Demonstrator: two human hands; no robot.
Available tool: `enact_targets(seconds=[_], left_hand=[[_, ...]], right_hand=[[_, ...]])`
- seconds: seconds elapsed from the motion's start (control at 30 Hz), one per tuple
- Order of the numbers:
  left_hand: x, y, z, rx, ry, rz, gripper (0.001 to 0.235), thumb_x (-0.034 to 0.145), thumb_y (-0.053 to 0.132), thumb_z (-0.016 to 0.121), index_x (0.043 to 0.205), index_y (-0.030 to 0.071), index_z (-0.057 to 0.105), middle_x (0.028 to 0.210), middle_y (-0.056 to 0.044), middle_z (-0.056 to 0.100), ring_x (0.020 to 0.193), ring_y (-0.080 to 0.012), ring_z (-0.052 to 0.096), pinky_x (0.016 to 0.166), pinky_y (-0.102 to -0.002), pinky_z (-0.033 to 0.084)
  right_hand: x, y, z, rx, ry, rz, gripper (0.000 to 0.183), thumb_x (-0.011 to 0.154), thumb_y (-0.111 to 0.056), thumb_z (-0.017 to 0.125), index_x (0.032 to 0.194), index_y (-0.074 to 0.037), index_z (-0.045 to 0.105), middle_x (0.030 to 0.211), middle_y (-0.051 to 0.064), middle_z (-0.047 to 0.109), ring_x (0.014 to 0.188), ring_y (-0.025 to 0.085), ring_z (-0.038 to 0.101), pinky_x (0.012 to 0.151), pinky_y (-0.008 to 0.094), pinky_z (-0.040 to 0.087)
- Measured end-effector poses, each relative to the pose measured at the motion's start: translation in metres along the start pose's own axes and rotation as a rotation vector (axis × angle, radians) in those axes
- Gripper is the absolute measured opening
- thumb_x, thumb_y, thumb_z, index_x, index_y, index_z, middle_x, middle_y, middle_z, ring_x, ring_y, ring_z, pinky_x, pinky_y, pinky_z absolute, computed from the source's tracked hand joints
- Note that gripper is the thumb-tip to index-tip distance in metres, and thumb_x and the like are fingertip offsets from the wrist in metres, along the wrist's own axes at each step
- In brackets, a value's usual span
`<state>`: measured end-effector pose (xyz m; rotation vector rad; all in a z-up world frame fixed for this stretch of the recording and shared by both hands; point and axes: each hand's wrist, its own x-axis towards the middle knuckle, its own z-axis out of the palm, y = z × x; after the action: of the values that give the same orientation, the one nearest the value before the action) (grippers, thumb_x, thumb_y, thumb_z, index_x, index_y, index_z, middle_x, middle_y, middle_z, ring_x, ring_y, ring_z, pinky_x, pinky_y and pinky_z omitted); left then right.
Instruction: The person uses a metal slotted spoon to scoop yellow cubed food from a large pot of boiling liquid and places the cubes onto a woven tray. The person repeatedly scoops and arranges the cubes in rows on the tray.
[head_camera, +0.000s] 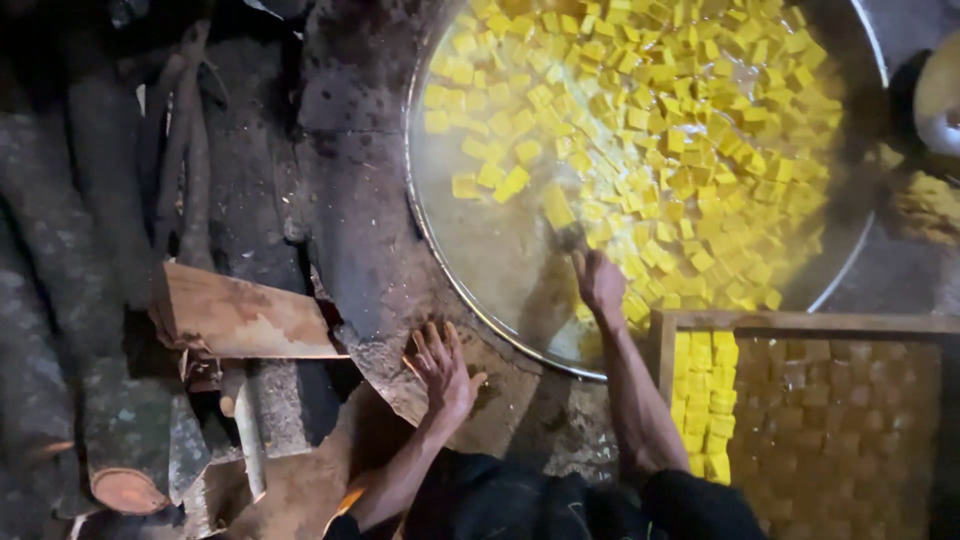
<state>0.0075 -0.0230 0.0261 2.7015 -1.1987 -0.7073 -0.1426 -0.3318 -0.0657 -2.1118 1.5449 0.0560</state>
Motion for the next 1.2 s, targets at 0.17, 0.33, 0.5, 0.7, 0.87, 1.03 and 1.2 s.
enact_targets(seconds=[0.17,0.33,0.5,0.7,0.87,1.03,1.2], left_hand=[[0.002,0.005,-0.009,-0.033,-0.063,-0.045,0.129,0.063,0.047,0.093,0.157,0.004,0.016,0.161,-0.03,0.011,0.149,-0.0547,0.006,0.11,-0.082,0.009],[0.002,0.005,-0.01,-0.086,-0.054,-0.027,0.13,0.064,0.044,0.094,0.157,0.003,0.014,0.16,-0.031,0.009,0.148,-0.0561,0.003,0.11,-0.083,0.005],[0.002,0.002,-0.011,-0.119,-0.086,-0.04,0.128,0.066,0.043,0.093,0.157,0.003,0.013,0.161,-0.031,0.007,0.148,-0.0568,-0.001,0.109,-0.083,0.003],[0.0,0.004,-0.009,-0.092,-0.098,-0.018,0.127,0.068,0.043,0.092,0.157,0.002,0.012,0.161,-0.033,0.005,0.148,-0.0578,-0.002,0.109,-0.084,0.003],[0.008,0.008,-0.015,-0.058,-0.186,-0.078,0.127,0.069,0.045,0.091,0.158,0.004,0.009,0.162,-0.032,0.002,0.149,-0.0566,-0.004,0.109,-0.084,0.004],[0.002,0.007,-0.015,-0.079,-0.122,-0.029,0.128,0.069,0.044,0.091,0.157,0.003,0.009,0.161,-0.033,0.003,0.148,-0.0575,-0.003,0.108,-0.085,0.005],[0.008,0.003,-0.014,-0.108,-0.14,-0.026,0.127,0.07,0.042,0.091,0.157,0.003,0.008,0.16,-0.035,0.001,0.147,-0.0589,-0.004,0.106,-0.086,0.005]], right_hand=[[0.045,-0.034,-0.019,-0.009,0.003,-0.098,0.045,0.098,-0.052,0.058,0.107,-0.011,0.073,0.089,0.022,0.073,0.087,0.045,0.068,0.073,0.055,0.052],[0.038,-0.042,-0.025,-0.013,-0.05,-0.055,0.047,0.098,-0.055,0.059,0.108,-0.011,0.073,0.089,0.021,0.073,0.086,0.043,0.069,0.073,0.053,0.053],[0.014,-0.04,-0.023,0.113,-0.063,-0.096,0.048,0.097,-0.052,0.06,0.106,-0.007,0.073,0.085,0.017,0.075,0.083,0.039,0.071,0.072,0.05,0.054],[0.025,-0.077,0.002,0.331,-0.146,-0.057,0.046,0.099,-0.046,0.063,0.1,-0.002,0.074,0.075,0.014,0.073,0.066,0.026,0.071,0.064,0.04,0.054],[0.008,-0.094,0.018,0.641,-0.137,0.002,0.041,0.098,-0.039,0.065,0.104,0.001,0.072,0.072,0.008,0.071,0.058,0.014,0.067,0.056,0.031,0.053],[-0.042,-0.072,0.016,0.703,-0.191,0.163,0.043,0.097,-0.039,0.065,0.106,0.003,0.072,0.072,0.007,0.071,0.058,0.014,0.066,0.055,0.031,0.053],[-0.067,-0.072,0.015,0.664,-0.111,0.257,0.042,0.097,-0.04,0.064,0.106,-0.001,0.074,0.069,0.008,0.071,0.059,0.014,0.067,0.058,0.032,0.053]])
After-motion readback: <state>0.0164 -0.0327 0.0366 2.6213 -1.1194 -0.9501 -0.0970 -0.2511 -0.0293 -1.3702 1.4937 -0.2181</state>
